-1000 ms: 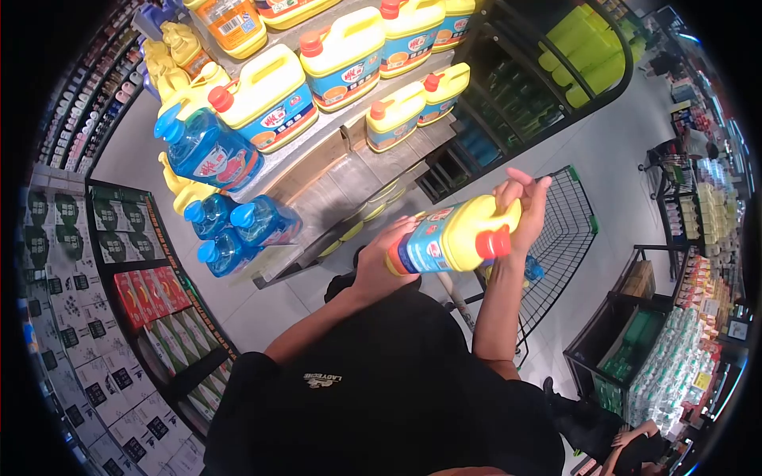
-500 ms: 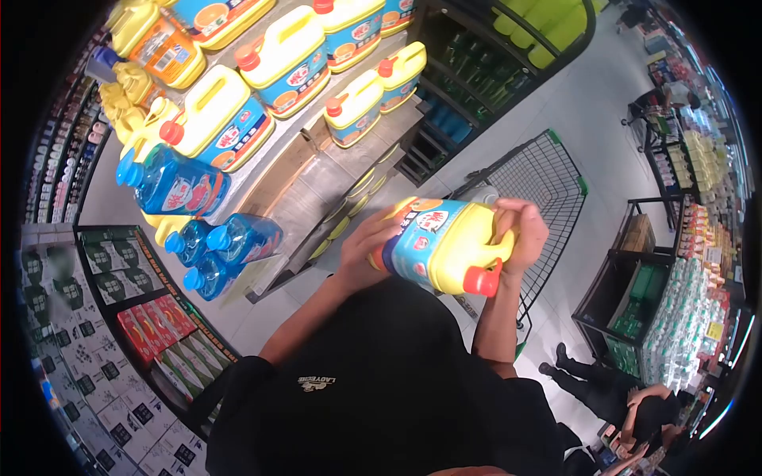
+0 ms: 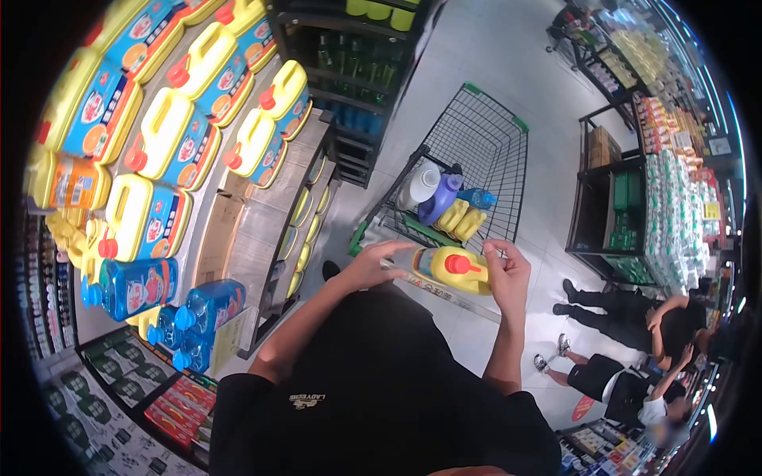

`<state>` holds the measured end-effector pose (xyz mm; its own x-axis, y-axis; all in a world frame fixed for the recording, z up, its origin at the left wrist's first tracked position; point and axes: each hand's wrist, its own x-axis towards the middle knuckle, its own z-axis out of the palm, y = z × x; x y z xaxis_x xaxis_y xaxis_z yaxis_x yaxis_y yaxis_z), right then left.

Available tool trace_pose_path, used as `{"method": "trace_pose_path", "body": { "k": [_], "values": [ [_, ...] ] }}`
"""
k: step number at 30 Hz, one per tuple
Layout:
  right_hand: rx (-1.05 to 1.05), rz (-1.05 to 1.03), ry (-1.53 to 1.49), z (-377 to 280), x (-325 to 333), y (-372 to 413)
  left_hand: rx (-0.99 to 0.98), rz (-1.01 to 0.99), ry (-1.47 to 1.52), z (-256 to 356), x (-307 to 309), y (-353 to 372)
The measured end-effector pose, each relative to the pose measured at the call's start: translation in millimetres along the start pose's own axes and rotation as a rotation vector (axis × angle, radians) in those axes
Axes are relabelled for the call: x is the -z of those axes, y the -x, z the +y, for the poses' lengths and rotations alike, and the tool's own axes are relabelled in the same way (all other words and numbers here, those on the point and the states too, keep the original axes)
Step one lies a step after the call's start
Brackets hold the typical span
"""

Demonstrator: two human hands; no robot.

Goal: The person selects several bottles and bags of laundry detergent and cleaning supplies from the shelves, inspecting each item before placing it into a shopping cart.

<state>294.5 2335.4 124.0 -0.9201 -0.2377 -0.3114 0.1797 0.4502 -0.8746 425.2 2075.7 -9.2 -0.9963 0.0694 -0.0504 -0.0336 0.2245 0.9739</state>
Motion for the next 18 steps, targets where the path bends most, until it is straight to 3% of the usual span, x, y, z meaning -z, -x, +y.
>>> {"method": "trace_pose_path", "body": {
  "k": [5, 8, 10, 14, 18],
  "values": [
    [-0.018, 0.205, -0.158, 7, 51, -21, -0.063, 0.144, -0.194, -57, -32, -42],
    [-0.009, 0.204, -0.137, 13, 79, -42, 0.316, 0.053, -0.364, -53, -41, -49],
    [0.059, 0.204, -0.134, 37, 95, -68, 0.277, 0.065, -0.466, -46, -44, -45],
    [-0.049, 0.323, -0.230, 29, 99, -123, 0.281, 0.094, -0.613, -48, -46, -37],
    [-0.059, 0.320, -0.212, 79, 78, -216, 0.312, 0.106, -0.689, -43, -55, -29]
  ]
}}
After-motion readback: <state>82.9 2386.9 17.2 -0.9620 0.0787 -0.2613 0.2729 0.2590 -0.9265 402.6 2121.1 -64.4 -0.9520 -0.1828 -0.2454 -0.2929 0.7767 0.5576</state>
